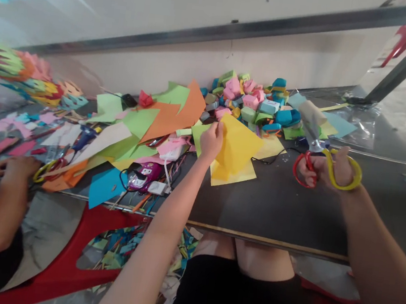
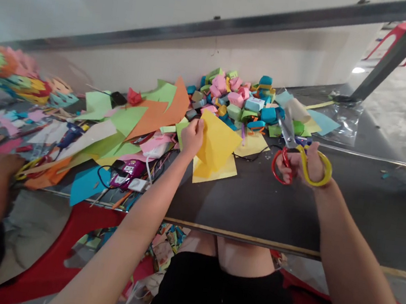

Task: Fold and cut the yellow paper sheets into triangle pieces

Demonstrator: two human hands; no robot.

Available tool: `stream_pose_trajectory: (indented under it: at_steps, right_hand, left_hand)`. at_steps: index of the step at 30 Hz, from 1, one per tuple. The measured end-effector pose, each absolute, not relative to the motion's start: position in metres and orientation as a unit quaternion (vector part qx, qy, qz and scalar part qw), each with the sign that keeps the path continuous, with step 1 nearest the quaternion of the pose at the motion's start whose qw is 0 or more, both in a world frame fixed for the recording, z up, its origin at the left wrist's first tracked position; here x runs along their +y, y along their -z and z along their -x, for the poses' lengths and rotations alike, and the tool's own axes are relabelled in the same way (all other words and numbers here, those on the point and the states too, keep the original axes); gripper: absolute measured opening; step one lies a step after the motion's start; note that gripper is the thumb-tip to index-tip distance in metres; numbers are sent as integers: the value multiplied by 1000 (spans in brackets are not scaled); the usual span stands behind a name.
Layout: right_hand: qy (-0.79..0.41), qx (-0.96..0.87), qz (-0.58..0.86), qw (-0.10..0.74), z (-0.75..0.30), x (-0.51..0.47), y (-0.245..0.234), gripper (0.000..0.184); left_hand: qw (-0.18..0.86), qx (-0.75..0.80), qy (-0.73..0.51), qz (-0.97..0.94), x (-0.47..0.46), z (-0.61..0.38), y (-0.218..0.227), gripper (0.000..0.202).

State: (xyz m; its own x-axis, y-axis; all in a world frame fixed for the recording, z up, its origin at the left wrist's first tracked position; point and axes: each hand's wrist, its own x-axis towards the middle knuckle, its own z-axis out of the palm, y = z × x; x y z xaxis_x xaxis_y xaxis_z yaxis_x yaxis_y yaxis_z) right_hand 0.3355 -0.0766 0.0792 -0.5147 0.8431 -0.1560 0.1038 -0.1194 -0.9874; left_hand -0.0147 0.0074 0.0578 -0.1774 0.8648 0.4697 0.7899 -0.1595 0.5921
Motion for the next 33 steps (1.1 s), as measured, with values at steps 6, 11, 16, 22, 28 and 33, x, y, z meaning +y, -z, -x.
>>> stream_pose_trajectory:
  at_steps: [6,11,16,22,28,33]
  right_hand:
    - [-541,-500,467,488,-269,-67,-69,52]
    - [-457,-573,497,465,-253,-67,-73,45]
    - [-380,-591,574,421,-265,-65,-73,40]
    - [-311,-577,630,417,-263,-54,-45,38]
    - [-377,-503,596,500,-259,-54,-35,39]
    - [-359,-497,593,523,-252,-57,-39,39]
  left_hand:
    - [73,567,-357,-739,-6,-25,-89,41]
    - [59,554,-318,-767,-11,-39,-103,38]
    - [86,569,-320,-753,0,-38,-111,34]
    - [286,657,-351,-602,11,-15,-89,44]
    - [556,474,-500,-465,-17,-14,-57,42]
    - [560,466,-502,-466,-24,-26,-35,38]
